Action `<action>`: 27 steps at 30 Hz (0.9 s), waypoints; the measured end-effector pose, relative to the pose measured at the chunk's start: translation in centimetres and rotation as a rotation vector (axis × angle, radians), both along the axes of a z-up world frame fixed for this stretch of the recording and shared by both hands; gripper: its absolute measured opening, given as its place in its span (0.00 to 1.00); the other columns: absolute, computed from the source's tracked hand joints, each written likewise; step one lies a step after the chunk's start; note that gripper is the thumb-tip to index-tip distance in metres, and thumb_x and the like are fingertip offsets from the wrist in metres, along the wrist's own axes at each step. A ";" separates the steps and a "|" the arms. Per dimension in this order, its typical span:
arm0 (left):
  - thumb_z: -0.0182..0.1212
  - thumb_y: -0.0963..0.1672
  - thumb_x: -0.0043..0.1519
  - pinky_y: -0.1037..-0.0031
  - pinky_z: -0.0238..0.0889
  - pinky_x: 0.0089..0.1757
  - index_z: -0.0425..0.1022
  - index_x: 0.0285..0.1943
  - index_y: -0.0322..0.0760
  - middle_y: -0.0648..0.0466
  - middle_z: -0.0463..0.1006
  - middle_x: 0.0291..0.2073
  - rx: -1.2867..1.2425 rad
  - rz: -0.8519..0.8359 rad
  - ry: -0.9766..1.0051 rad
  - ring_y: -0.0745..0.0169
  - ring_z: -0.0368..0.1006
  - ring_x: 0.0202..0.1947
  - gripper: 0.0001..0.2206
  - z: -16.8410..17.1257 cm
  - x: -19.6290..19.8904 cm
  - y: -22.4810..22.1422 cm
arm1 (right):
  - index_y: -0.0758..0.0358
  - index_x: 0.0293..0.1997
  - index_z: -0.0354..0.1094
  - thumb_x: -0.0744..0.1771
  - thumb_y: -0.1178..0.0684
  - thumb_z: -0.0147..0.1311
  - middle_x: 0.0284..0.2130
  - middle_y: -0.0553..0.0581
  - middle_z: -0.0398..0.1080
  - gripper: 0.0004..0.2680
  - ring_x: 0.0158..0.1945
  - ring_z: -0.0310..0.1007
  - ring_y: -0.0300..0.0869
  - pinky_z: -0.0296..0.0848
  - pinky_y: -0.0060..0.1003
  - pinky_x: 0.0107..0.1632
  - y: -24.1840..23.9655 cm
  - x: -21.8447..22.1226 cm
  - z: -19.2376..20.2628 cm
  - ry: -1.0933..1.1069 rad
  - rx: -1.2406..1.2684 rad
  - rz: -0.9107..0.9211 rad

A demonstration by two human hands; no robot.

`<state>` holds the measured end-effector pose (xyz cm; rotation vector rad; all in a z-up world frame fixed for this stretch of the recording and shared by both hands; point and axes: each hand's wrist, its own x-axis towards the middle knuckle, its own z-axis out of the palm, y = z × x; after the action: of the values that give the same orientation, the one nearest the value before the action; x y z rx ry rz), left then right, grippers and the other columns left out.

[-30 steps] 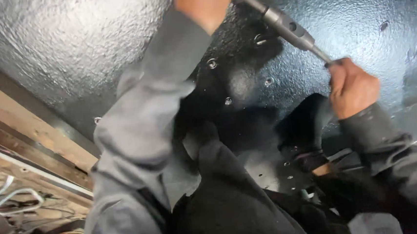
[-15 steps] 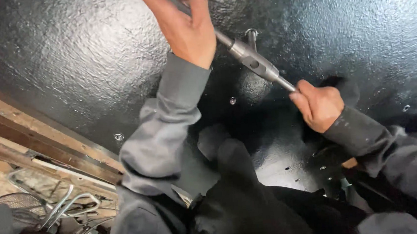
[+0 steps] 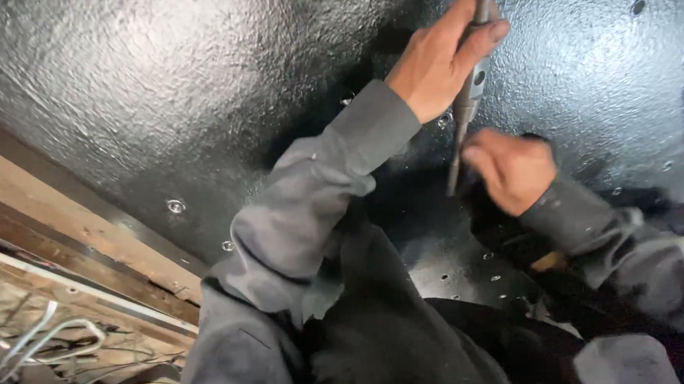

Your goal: Tapping threads into pre-drilled holes in a black metal component using a tap and a tap wrench.

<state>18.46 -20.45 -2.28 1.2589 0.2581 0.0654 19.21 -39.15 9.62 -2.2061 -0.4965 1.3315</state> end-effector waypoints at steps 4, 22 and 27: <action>0.54 0.53 0.71 0.68 0.75 0.36 0.69 0.56 0.40 0.51 0.81 0.31 0.036 -0.132 0.055 0.61 0.83 0.32 0.17 0.5 1.4 0.9 | 0.52 0.54 0.72 0.68 0.51 0.55 0.47 0.56 0.72 0.09 0.49 0.74 0.48 0.72 0.45 0.48 5.1 6.9 3.1 -0.960 0.151 0.844; 0.54 0.38 0.77 0.64 0.68 0.52 0.71 0.62 0.29 0.43 0.72 0.52 1.103 0.764 0.430 0.48 0.72 0.51 0.08 -0.3 -25.5 17.4 | 0.56 0.38 0.62 0.66 0.49 0.53 0.24 0.48 0.66 0.05 0.32 0.75 0.41 0.75 0.34 0.38 12.9 13.8 -2.0 -0.790 0.392 1.821; 0.53 0.37 0.73 0.63 0.68 0.55 0.71 0.65 0.29 0.43 0.68 0.54 1.199 0.741 0.472 0.46 0.71 0.54 0.12 -0.8 -25.7 17.8 | 0.60 0.38 0.66 0.67 0.50 0.54 0.23 0.51 0.70 0.06 0.31 0.76 0.43 0.78 0.37 0.39 12.2 13.9 -4.3 -0.605 0.319 1.694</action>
<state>-7.27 -2.63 -3.06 2.2940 1.2135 0.6368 33.07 -26.92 5.33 -1.5734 -2.9129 0.8612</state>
